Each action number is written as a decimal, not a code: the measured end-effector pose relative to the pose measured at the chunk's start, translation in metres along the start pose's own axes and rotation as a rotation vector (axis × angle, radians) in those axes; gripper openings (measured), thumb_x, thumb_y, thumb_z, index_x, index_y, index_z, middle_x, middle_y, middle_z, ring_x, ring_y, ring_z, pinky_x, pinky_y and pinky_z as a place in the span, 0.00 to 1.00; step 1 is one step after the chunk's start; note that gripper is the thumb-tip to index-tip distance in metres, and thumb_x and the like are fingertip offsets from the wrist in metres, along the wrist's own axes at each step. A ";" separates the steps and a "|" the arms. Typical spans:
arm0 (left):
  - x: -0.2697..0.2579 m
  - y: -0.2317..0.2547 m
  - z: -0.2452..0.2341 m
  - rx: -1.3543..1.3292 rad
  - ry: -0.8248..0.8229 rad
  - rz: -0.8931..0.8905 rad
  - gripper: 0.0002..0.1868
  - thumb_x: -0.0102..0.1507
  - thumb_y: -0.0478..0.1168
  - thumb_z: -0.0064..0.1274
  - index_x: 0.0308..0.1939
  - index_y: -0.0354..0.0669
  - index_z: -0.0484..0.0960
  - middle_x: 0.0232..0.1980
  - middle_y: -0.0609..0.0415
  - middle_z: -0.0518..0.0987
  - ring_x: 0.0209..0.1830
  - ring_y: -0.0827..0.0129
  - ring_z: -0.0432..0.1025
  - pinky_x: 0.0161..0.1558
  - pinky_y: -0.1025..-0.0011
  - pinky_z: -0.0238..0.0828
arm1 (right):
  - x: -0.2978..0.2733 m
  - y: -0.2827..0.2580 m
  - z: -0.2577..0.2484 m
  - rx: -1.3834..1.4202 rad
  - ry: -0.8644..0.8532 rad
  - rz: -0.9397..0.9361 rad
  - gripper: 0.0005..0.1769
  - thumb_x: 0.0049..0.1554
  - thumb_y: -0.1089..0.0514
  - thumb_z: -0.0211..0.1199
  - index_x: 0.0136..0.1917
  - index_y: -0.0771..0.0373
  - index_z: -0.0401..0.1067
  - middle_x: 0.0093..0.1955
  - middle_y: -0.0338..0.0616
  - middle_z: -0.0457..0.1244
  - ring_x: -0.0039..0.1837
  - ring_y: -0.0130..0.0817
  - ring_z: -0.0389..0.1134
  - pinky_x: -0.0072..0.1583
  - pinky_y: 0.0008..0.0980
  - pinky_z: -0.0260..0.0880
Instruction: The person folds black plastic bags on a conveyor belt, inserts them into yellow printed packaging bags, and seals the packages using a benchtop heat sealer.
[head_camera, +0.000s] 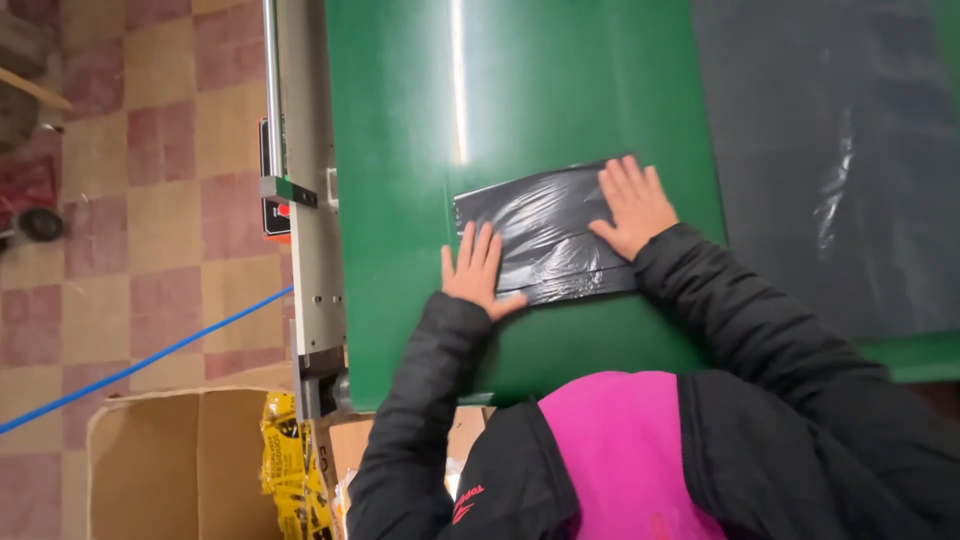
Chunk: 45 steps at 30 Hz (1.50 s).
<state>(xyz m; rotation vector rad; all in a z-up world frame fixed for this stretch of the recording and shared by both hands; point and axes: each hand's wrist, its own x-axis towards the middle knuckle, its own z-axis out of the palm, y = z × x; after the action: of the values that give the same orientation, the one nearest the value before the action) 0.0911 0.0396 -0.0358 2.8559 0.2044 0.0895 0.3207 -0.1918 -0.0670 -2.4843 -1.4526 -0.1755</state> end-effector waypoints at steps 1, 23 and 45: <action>-0.018 -0.001 -0.010 0.000 -0.004 0.029 0.58 0.47 0.70 0.59 0.71 0.36 0.63 0.79 0.40 0.55 0.80 0.45 0.42 0.68 0.28 0.41 | -0.012 0.006 -0.002 -0.079 0.002 0.035 0.50 0.55 0.37 0.64 0.77 0.72 0.57 0.80 0.63 0.51 0.82 0.58 0.45 0.78 0.56 0.42; 0.048 0.005 0.099 -0.844 -0.273 -0.235 0.25 0.65 0.58 0.50 0.33 0.36 0.75 0.30 0.48 0.75 0.30 0.52 0.70 0.34 0.63 0.67 | -0.190 -0.019 0.025 1.888 0.203 0.701 0.23 0.63 0.66 0.53 0.71 0.65 0.64 0.68 0.46 0.65 0.68 0.35 0.67 0.69 0.37 0.65; 0.077 0.406 0.091 -0.088 0.046 0.497 0.52 0.49 0.67 0.63 0.66 0.36 0.69 0.69 0.42 0.68 0.70 0.43 0.60 0.60 0.38 0.62 | -0.360 0.282 -0.115 0.274 -0.069 1.161 0.37 0.53 0.43 0.74 0.65 0.71 0.72 0.58 0.63 0.67 0.57 0.56 0.69 0.57 0.46 0.69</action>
<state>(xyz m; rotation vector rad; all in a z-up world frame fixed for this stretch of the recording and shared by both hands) 0.2276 -0.3598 -0.0072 2.7498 -0.4912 0.2544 0.3911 -0.6572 -0.0851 -2.6493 0.1159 0.3095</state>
